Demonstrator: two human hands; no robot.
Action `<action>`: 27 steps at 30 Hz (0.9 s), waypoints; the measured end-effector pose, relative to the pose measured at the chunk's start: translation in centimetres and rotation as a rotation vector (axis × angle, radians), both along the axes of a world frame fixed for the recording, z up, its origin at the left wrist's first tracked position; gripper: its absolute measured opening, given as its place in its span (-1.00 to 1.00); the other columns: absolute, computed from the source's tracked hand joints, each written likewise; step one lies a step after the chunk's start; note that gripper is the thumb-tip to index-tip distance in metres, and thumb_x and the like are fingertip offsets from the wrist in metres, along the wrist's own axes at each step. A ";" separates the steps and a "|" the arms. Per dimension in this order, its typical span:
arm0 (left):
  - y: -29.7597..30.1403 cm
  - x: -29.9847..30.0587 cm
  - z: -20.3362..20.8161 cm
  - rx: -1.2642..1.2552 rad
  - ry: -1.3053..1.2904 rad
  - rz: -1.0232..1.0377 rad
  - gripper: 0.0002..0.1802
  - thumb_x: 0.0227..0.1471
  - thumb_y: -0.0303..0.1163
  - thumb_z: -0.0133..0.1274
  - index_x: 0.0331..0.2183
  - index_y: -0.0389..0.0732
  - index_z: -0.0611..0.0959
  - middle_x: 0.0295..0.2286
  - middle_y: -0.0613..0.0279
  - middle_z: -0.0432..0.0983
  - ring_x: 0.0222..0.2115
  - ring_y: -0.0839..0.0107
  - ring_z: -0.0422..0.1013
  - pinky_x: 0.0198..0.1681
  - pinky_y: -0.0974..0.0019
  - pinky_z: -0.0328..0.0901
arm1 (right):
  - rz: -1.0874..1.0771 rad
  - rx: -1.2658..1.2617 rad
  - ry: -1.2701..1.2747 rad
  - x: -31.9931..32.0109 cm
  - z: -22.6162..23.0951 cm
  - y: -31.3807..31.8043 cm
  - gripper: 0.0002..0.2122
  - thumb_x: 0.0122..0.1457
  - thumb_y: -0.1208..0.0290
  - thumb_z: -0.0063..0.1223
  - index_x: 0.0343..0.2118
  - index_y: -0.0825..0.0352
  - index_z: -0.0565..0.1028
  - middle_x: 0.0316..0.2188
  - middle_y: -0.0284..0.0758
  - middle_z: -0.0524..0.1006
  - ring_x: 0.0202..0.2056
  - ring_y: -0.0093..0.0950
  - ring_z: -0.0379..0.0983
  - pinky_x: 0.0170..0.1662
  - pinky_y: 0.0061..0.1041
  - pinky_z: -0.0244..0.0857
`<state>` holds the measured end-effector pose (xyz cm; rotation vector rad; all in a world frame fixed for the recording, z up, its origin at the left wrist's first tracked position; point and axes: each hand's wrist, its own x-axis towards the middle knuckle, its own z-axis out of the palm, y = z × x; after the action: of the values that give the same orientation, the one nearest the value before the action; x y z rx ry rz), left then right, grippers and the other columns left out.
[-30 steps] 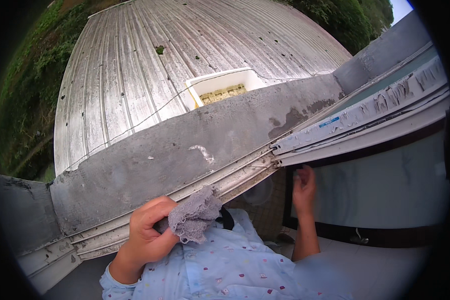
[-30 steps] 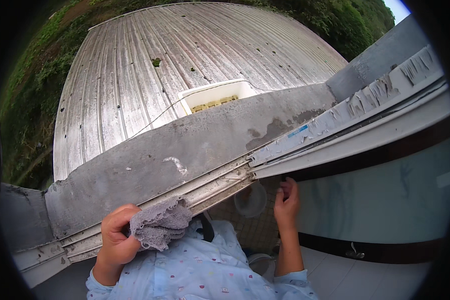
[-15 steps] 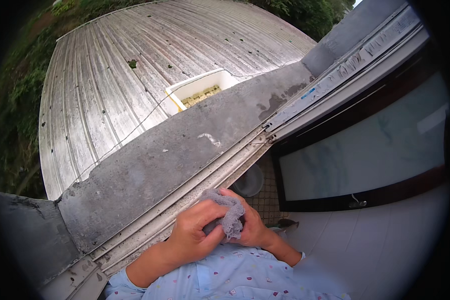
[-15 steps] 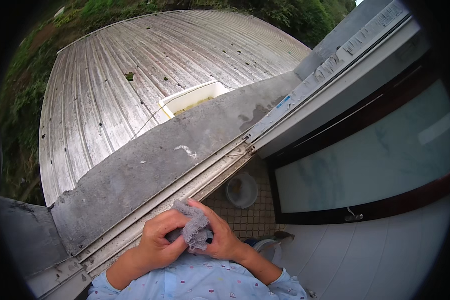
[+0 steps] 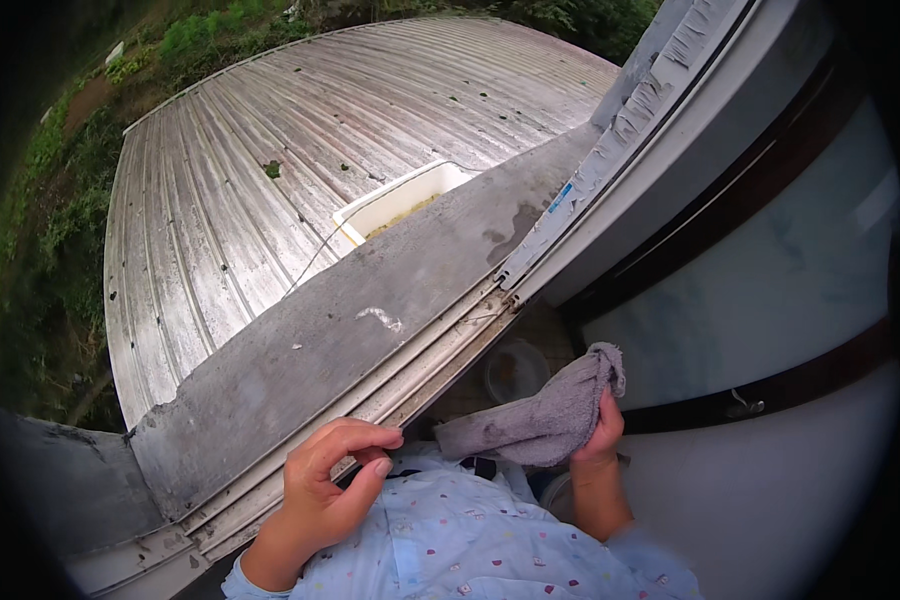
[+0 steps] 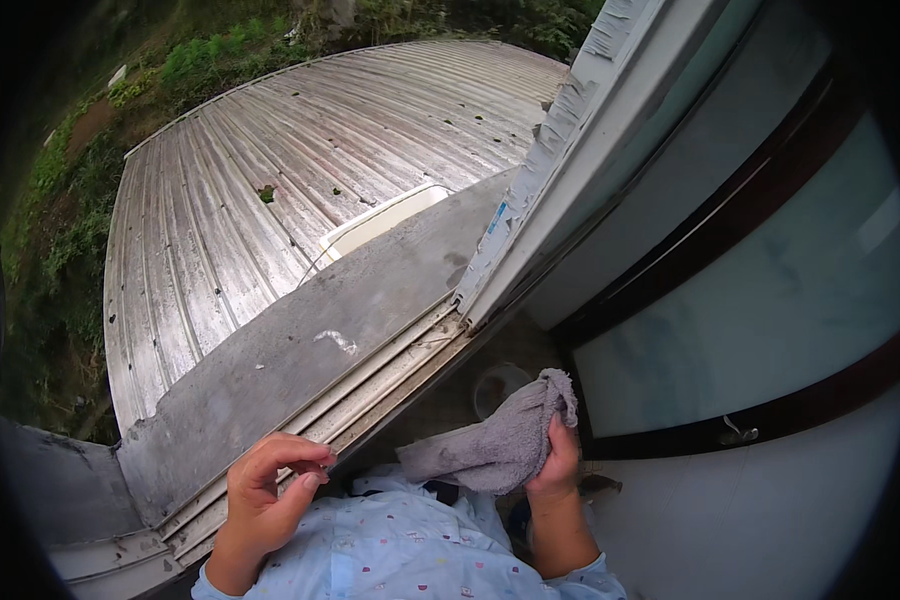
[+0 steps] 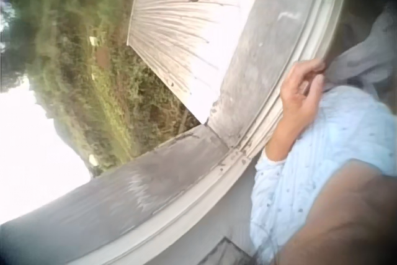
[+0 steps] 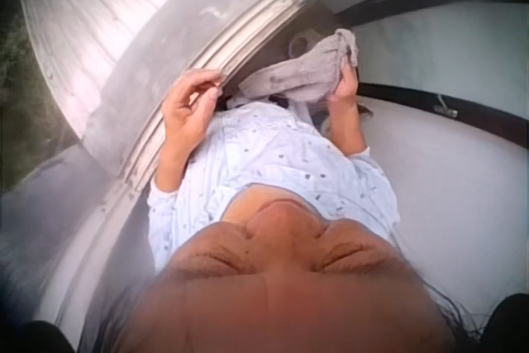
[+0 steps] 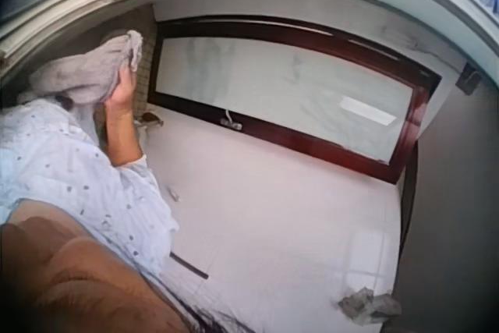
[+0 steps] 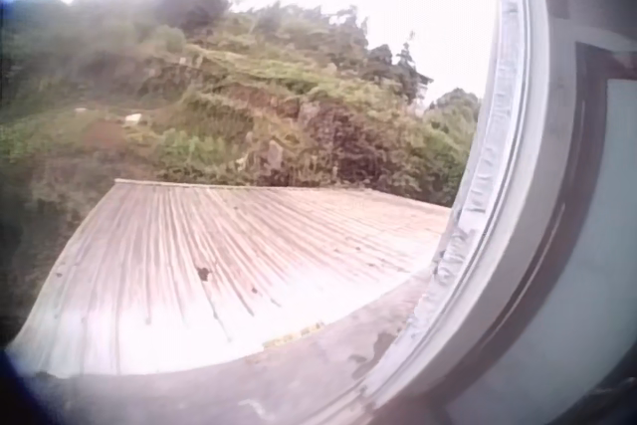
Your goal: The person wipes the window frame and sill with a cloth, moving along the lower and side edges. The person opens and closes the window during the process and continues wiping the frame and sill.
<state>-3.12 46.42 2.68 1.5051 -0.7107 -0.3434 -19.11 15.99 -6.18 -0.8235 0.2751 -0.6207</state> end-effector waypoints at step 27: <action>-20.7 10.0 -2.4 0.556 -0.866 -0.255 -0.58 -0.09 -0.61 0.21 -0.12 -0.06 0.67 -0.10 0.13 0.53 -0.10 0.01 0.48 -0.10 0.08 0.43 | 0.170 0.099 0.447 -2.9 -6.8 -1.7 -0.66 0.29 0.27 0.12 -0.02 0.45 0.55 -0.18 -0.32 0.62 -0.20 -0.57 0.54 -0.11 -0.55 0.42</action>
<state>6.85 25.72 0.29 2.1108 -1.5952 -0.0541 -22.02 14.30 -13.02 -0.8740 0.6300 -0.2559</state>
